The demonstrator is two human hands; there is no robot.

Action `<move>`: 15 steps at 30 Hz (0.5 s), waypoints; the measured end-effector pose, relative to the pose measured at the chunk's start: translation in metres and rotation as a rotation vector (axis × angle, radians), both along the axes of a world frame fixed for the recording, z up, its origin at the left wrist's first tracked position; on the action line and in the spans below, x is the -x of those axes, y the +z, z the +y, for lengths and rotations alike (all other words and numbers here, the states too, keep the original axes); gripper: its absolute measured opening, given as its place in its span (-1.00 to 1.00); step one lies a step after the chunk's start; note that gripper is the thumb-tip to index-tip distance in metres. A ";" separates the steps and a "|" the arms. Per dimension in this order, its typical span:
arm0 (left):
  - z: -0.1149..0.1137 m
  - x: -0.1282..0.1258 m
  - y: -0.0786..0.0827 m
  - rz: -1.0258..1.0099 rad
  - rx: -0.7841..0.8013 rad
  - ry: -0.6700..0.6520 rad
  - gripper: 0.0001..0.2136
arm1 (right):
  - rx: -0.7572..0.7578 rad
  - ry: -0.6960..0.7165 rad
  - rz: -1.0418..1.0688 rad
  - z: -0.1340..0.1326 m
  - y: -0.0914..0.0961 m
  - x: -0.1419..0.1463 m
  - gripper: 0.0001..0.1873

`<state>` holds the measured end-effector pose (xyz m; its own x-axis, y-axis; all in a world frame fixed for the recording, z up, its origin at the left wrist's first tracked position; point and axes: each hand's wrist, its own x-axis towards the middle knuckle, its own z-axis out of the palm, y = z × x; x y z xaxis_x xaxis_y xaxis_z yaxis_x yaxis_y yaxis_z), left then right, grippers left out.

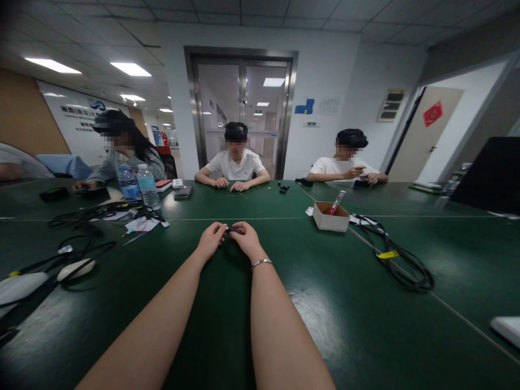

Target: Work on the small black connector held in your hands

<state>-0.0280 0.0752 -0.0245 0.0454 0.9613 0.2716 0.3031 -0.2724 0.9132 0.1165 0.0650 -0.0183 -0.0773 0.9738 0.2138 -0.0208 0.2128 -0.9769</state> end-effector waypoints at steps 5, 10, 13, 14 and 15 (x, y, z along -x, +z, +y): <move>-0.003 0.002 0.001 0.085 -0.094 0.026 -0.71 | -0.195 -0.173 -0.459 -0.006 -0.004 0.009 -0.78; -0.009 0.002 0.003 0.174 -0.062 0.058 -0.76 | -0.226 -0.219 -0.603 -0.017 -0.005 0.010 -0.82; -0.013 0.003 0.006 0.129 -0.004 0.077 -0.78 | -0.222 -0.096 -0.617 -0.030 0.005 -0.008 -0.77; -0.015 0.005 0.007 0.102 0.040 0.048 -0.78 | -0.205 -0.029 -0.639 -0.036 0.012 -0.019 -0.76; -0.019 0.009 0.009 0.074 0.089 0.004 -0.78 | -0.183 0.037 -0.667 -0.045 0.021 -0.033 -0.78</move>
